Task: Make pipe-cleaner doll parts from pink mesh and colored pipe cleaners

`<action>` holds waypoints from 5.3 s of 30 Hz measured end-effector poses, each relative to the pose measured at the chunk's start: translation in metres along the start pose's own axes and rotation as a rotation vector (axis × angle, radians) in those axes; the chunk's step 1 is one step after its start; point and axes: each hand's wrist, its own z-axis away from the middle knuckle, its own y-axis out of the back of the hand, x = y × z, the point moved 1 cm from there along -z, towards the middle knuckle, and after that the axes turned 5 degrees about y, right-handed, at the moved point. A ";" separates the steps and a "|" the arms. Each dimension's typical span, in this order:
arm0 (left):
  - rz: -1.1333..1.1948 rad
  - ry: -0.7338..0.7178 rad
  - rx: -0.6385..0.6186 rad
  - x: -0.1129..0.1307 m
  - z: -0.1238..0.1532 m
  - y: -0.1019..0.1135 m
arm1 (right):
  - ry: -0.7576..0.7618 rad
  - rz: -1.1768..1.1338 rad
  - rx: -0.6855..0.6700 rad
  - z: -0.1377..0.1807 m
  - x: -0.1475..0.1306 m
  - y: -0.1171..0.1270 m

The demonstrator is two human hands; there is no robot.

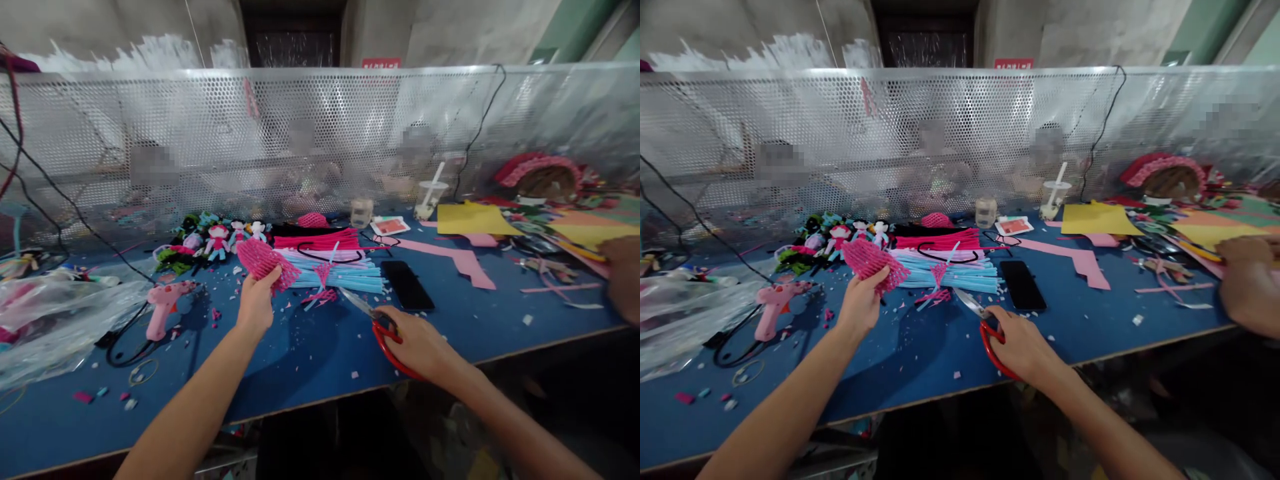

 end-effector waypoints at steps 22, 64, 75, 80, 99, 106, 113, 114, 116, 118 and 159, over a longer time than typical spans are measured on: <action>-0.150 -0.080 -0.055 -0.014 -0.009 0.006 | 0.107 0.411 0.008 -0.073 -0.062 -0.004; -0.262 0.099 -0.257 -0.032 -0.013 0.010 | 0.286 -0.018 0.299 -0.204 -0.063 0.062; -0.255 0.068 -0.423 -0.029 0.001 0.000 | 0.263 -0.833 0.137 -0.135 -0.077 -0.024; -0.214 0.071 -0.378 -0.024 -0.002 0.000 | 0.193 -1.123 0.061 -0.138 -0.069 -0.036; -0.127 0.135 -0.548 -0.011 0.000 0.004 | 0.316 -1.239 0.304 -0.126 -0.065 -0.027; -0.234 -0.050 -0.477 -0.020 -0.001 0.005 | 0.185 -1.275 0.182 -0.124 -0.066 -0.035; -0.123 0.023 -0.424 -0.029 0.001 0.001 | 0.145 -1.444 0.125 -0.123 -0.068 -0.039; -0.148 0.012 -0.398 -0.030 0.001 0.001 | 0.174 -1.398 0.150 -0.123 -0.068 -0.040; -0.202 -0.006 -0.362 -0.034 0.001 0.001 | 0.245 -1.300 0.187 -0.121 -0.070 -0.042; -0.179 0.020 -0.382 -0.037 0.002 0.000 | 0.293 -1.224 0.201 -0.120 -0.070 -0.044; -0.080 -0.082 -0.290 -0.035 0.004 -0.002 | 0.204 -1.018 0.215 -0.119 -0.062 -0.046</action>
